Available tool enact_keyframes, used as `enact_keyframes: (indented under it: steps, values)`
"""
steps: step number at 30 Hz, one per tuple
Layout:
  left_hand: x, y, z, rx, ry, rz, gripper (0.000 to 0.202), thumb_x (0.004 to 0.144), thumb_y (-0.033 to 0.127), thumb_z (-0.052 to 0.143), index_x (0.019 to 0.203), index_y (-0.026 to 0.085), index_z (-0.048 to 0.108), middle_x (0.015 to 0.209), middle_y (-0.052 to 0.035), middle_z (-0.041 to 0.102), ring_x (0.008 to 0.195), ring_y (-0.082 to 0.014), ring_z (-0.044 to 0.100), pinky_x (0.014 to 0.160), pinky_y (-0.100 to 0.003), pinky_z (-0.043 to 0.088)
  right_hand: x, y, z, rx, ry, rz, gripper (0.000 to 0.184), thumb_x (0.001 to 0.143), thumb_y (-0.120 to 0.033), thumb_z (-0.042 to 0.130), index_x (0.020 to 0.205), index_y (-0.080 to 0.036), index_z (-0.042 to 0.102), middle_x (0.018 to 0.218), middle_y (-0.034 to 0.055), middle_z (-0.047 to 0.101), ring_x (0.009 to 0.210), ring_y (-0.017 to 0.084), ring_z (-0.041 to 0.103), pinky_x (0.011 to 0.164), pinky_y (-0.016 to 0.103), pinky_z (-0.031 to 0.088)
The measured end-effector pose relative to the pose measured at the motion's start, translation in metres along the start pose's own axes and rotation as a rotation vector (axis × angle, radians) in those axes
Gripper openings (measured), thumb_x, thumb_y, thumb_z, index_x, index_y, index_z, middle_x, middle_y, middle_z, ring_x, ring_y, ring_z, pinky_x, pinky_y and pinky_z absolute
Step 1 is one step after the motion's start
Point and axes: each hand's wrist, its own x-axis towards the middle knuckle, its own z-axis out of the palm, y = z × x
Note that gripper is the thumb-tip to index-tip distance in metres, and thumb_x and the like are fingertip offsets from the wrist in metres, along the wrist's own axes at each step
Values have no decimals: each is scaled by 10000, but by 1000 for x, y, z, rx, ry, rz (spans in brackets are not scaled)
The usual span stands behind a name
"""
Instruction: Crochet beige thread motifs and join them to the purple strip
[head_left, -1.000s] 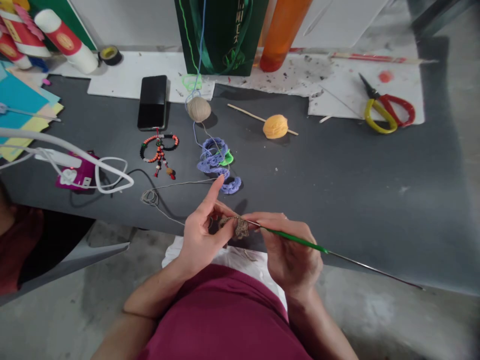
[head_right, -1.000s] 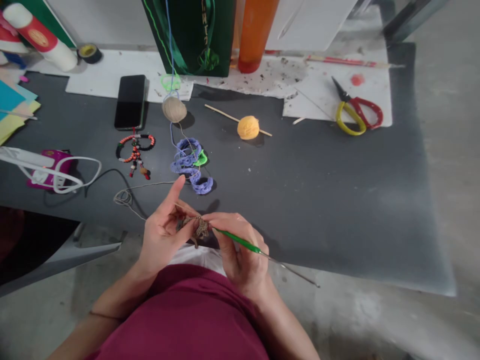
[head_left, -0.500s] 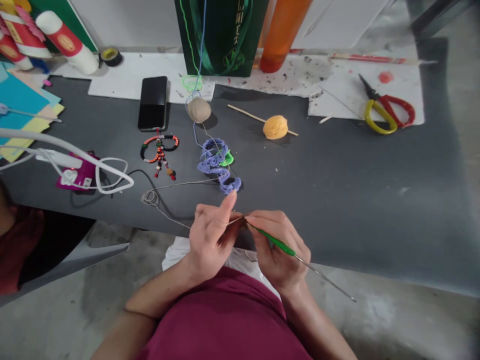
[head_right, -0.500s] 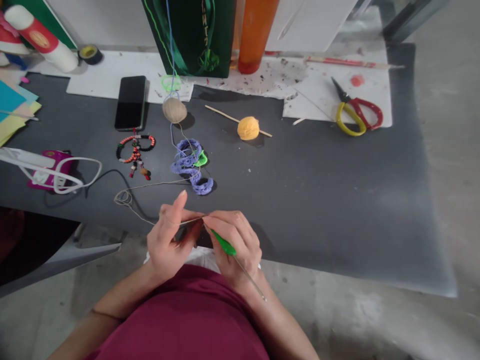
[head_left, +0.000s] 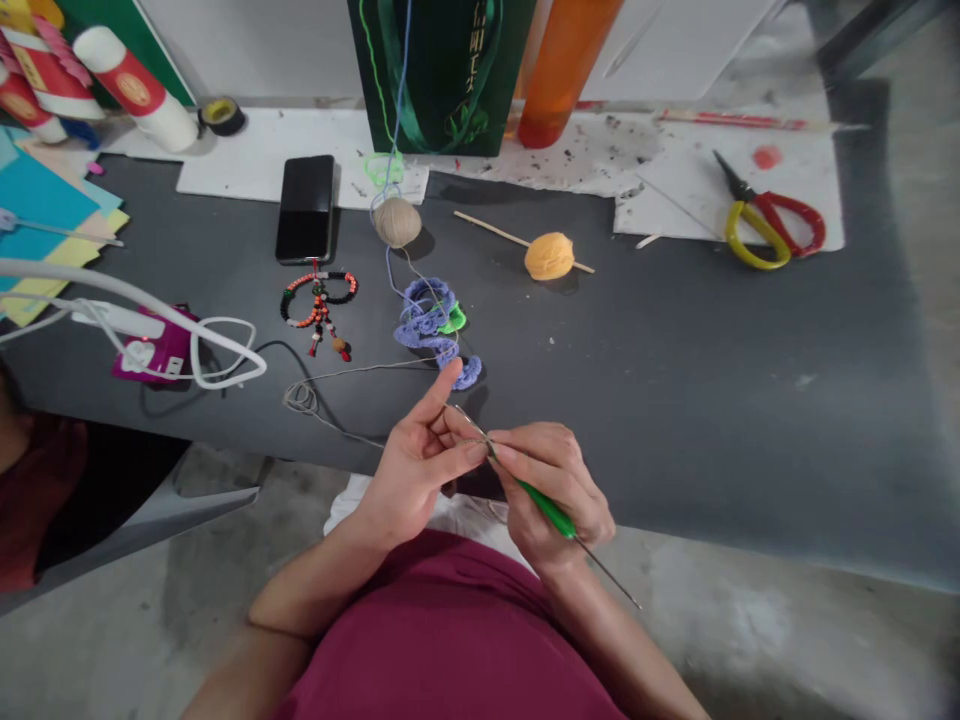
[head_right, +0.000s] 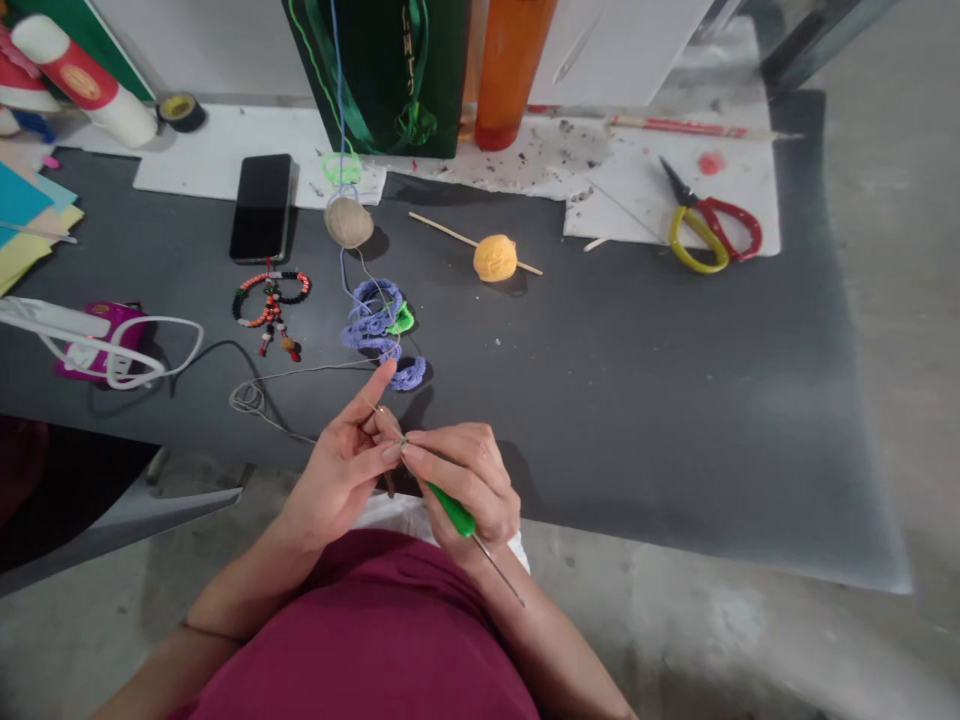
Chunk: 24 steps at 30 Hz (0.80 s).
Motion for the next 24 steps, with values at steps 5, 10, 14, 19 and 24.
enact_keyframes:
  steps: [5, 10, 14, 19, 24]
  values:
    - [1, 0, 2, -56, -20, -42, 836, 721, 220, 944, 1495, 299, 636, 747, 54, 643, 654, -79, 534, 640, -199, 473, 1, -3, -1, 112, -6, 142, 384, 887, -14, 744, 1150, -288, 804, 986, 37, 836, 824, 220, 772, 702, 397, 632]
    - [0, -2, 1, 103, 79, 122, 815, 744, 214, 929, 1495, 319, 633, 764, 46, 678, 687, -100, 567, 664, -210, 513, 4, -4, -4, 50, -44, 112, 397, 884, -3, 737, 1188, -253, 782, 1037, 74, 856, 868, 240, 802, 721, 406, 653]
    - [1, -2, -3, 182, 133, 218, 747, 785, 226, 905, 1478, 342, 650, 780, 41, 703, 727, -106, 601, 731, -216, 539, 8, -6, -5, 26, -62, 80, 400, 909, 2, 689, 1223, -238, 749, 1032, 87, 863, 861, 240, 821, 703, 393, 665]
    - [5, -1, -8, 161, 85, 219, 741, 786, 251, 908, 1480, 303, 653, 757, 44, 673, 707, -97, 591, 710, -213, 531, 11, -11, -8, 130, -57, 212, 345, 954, -18, 630, 1200, -246, 712, 1026, 51, 864, 874, 215, 835, 754, 369, 685]
    - [6, -3, -11, 131, 28, 176, 751, 780, 201, 895, 1486, 265, 647, 790, 37, 675, 707, -80, 566, 675, -193, 494, 14, -18, -10, 101, 9, 485, 141, 1021, -156, 615, 1058, -241, 722, 924, 23, 848, 732, 181, 817, 637, 310, 660]
